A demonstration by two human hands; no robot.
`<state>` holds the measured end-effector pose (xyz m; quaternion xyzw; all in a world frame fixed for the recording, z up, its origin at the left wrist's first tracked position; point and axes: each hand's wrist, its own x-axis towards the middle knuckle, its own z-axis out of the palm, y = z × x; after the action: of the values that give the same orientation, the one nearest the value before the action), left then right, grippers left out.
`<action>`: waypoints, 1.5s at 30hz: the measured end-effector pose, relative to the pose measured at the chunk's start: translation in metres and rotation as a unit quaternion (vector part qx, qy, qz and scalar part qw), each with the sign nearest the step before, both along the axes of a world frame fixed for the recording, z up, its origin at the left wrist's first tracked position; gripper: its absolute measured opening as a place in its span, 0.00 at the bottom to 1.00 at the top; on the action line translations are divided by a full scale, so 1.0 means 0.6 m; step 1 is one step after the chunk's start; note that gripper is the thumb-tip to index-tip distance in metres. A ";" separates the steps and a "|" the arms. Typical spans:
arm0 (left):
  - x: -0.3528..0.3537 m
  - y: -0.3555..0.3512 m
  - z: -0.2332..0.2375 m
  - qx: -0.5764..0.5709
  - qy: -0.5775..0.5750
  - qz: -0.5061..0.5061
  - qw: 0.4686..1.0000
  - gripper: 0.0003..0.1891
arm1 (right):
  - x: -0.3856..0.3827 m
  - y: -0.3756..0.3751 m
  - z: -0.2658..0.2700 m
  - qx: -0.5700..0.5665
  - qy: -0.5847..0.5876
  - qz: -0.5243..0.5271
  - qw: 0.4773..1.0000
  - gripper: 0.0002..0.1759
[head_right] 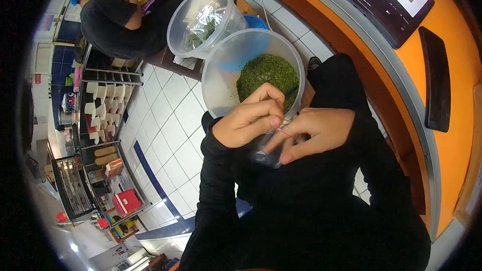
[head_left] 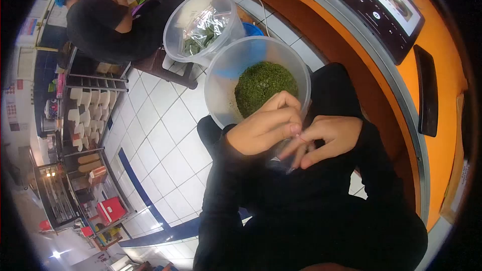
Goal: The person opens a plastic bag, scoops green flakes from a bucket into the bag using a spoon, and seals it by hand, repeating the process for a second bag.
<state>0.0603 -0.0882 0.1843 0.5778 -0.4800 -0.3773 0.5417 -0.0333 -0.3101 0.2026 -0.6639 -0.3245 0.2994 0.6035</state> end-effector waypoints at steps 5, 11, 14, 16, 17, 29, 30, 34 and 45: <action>0.001 0.007 0.009 0.020 -0.140 0.016 0.990 0.09 | -0.006 0.007 -0.051 -0.079 -0.030 -0.002 0.996 0.28; -0.006 0.017 0.016 0.071 -0.149 0.110 0.980 0.16 | -0.001 0.010 -0.034 -0.162 0.086 -0.019 0.983 0.37; -0.021 0.025 0.038 0.094 -0.284 0.122 0.946 0.28 | -0.008 0.017 -0.033 -0.100 0.092 -0.120 0.983 0.37; -0.036 0.020 0.024 0.101 -0.339 0.149 0.923 0.30 | -0.008 0.027 -0.037 -0.031 0.153 -0.168 0.973 0.37; -0.042 0.016 0.015 0.108 -0.393 0.174 0.896 0.32 | -0.007 0.031 -0.040 -0.031 0.152 -0.165 0.974 0.37; -0.029 0.004 -0.021 0.030 -0.438 0.248 0.864 0.23 | 0.002 0.050 -0.008 -0.142 0.106 -0.198 0.964 0.33; -0.029 0.003 -0.021 0.030 -0.438 0.249 0.863 0.23 | 0.001 0.059 -0.024 -0.107 -0.010 -0.250 0.962 0.32; -0.031 0.002 -0.022 0.036 -0.411 0.277 0.868 0.23 | 0.005 0.051 0.004 -0.204 -0.053 -0.230 0.950 0.28; -0.018 0.015 -0.029 0.012 -0.378 0.299 0.876 0.26 | 0.027 0.058 0.011 -0.202 -0.088 -0.222 0.950 0.30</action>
<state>0.0493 -0.0792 0.1667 0.7990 -0.4480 0.0435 0.3988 -0.0172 -0.2755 0.2090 -0.8509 -0.1531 0.1575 0.4773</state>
